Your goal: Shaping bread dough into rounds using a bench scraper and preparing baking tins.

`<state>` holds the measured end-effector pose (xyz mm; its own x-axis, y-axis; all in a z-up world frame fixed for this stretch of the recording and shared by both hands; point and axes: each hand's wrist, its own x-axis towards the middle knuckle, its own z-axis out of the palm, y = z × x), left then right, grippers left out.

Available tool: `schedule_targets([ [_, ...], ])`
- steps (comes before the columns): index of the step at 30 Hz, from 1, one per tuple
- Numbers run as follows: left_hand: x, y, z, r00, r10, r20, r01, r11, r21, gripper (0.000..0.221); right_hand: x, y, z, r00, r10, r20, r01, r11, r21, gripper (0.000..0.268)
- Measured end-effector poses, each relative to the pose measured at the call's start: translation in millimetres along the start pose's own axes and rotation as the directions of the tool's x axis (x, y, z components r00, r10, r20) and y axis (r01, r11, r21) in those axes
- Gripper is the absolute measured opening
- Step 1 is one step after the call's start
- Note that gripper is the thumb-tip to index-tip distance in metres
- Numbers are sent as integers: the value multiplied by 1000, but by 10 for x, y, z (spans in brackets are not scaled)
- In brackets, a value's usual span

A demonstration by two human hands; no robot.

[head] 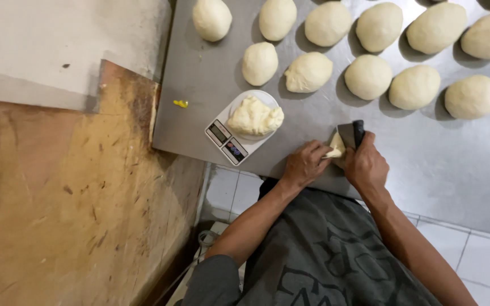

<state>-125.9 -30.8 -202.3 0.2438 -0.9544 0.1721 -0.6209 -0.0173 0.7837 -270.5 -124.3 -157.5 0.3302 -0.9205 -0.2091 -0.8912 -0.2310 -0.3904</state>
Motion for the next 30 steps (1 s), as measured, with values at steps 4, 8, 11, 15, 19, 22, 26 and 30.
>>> schedule_targets([
  [4, -63, -124, 20, 997, 79, 10, -78, 997, -16, 26, -73, -44, 2, 1000, 28, 1, -28, 999, 33, 46],
  [8, 68, -55, 16, 998, -35, 51, 44, 980, -192, 23, -45, -21, 40, 998, 27, -54, -27, 1000, 6, 39],
  [11, 0, -38, 55, 999, -44, 32, 51, 966, -252, 22, -113, -2, 35, 995, 2, -100, 2, 999, 34, 40],
  [15, -77, -296, 419, 991, -19, -129, -5, 983, -184, 31, -90, 49, 198, 996, 78, -49, -77, 997, 27, 41],
  [19, 176, -141, 399, 970, -30, -243, -17, 982, -188, 20, 135, 60, 221, 981, -38, -188, 17, 993, -116, 33],
  [22, 71, -48, 312, 991, -130, -35, 110, 932, -346, 24, 0, 148, 263, 992, 26, -125, -32, 998, -46, 43],
  [26, -34, 13, 250, 986, -151, -74, 112, 919, -378, 23, -52, 89, 278, 988, 74, -136, -70, 997, 33, 48],
  [30, 8, 109, 141, 972, -129, -199, 55, 939, -340, 22, -2, 192, 475, 983, -32, -183, 16, 996, -88, 35],
])
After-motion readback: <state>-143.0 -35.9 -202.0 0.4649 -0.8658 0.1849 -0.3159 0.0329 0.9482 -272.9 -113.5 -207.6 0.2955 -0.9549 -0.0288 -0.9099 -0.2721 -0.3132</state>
